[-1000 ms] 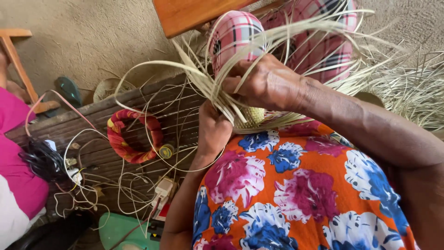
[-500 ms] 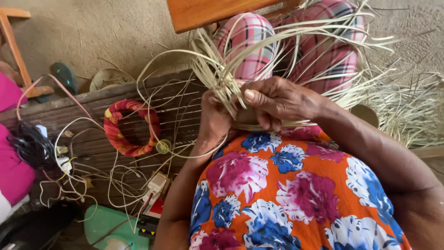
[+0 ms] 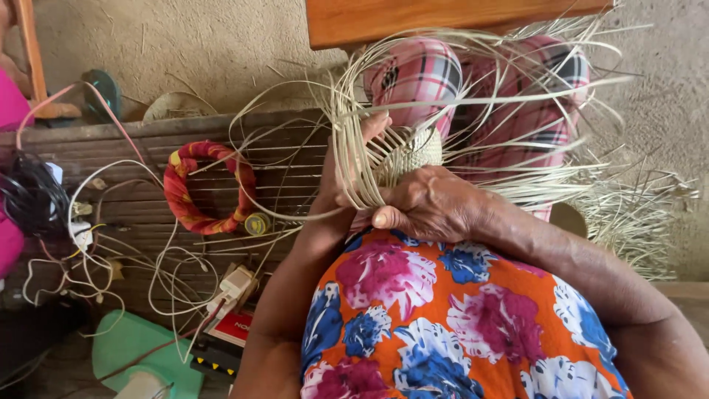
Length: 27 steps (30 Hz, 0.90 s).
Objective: Weaving dried plant fibers to create a circular object like a hat or basket
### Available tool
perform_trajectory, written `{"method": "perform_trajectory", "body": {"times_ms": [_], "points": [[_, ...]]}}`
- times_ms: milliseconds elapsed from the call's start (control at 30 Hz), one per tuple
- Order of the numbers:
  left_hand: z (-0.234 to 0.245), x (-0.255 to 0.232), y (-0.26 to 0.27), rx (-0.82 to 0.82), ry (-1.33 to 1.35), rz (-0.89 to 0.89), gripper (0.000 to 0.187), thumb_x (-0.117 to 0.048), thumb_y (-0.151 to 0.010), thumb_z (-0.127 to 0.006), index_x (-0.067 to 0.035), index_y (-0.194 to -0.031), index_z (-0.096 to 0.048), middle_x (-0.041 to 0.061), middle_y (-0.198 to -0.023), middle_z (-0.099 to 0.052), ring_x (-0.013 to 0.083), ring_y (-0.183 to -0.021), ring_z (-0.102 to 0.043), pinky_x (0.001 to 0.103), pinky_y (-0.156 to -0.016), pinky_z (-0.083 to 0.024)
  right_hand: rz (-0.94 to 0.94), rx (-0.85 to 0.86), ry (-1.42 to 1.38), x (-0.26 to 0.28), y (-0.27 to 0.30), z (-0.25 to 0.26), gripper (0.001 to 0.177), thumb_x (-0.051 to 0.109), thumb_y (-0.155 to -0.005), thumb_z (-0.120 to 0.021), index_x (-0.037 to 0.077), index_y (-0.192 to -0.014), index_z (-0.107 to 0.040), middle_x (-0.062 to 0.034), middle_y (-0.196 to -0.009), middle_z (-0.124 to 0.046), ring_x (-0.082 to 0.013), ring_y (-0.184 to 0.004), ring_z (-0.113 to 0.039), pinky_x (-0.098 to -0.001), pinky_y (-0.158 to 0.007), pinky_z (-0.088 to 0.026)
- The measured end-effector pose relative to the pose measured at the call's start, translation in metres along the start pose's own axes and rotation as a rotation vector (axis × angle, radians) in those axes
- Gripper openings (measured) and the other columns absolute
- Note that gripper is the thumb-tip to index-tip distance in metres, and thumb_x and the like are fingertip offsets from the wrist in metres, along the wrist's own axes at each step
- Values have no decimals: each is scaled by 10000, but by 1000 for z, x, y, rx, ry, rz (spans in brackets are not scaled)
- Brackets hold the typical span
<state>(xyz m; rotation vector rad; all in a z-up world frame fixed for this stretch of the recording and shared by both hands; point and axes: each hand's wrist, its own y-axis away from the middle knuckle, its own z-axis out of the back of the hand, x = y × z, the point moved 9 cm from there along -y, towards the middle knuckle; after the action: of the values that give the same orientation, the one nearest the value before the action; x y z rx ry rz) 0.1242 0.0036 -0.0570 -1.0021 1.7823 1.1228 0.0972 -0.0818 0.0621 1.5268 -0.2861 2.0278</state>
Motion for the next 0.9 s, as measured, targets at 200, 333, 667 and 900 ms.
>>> {"method": "perform_trajectory", "body": {"times_ms": [200,333,667,900], "points": [[23,-1,-7,-551,228,109,267,-257,-777,-870,-25,-871,-779,86,-724,-674,140,-483,-616,227,-376,-476,-88,-78,307,-70,26,-29,456,552,-1030,-431,191,-1135,-689,-162,-756,-702,-411,-831,-745,-546,-741,-590],[25,-94,11,-671,-544,-696,166,-200,-982,-686,-45,-1009,-633,95,-896,-693,186,-779,-689,338,-695,-606,-114,-87,73,-82,52,-8,397,368,-1055,-403,128,-1094,-718,-157,-784,-730,-313,-747,-677,-432,-710,-547],[201,-72,-43,-1025,-514,-493,435,20,-966,-649,6,-1370,-486,219,-1413,-586,269,-994,-842,296,-842,-780,-504,47,243,-314,288,-12,188,225,-844,-646,216,-889,-828,47,-805,-863,-79,-667,-807,-282,-630,-617],[191,-77,-32,-1049,209,-124,300,-283,-814,-798,-47,-988,-737,143,-767,-789,59,-378,-502,202,-305,-396,-1126,573,468,-316,407,-59,370,554,-971,-487,329,-1004,-779,108,-1036,-791,-91,-934,-762,-310,-889,-576]]}}
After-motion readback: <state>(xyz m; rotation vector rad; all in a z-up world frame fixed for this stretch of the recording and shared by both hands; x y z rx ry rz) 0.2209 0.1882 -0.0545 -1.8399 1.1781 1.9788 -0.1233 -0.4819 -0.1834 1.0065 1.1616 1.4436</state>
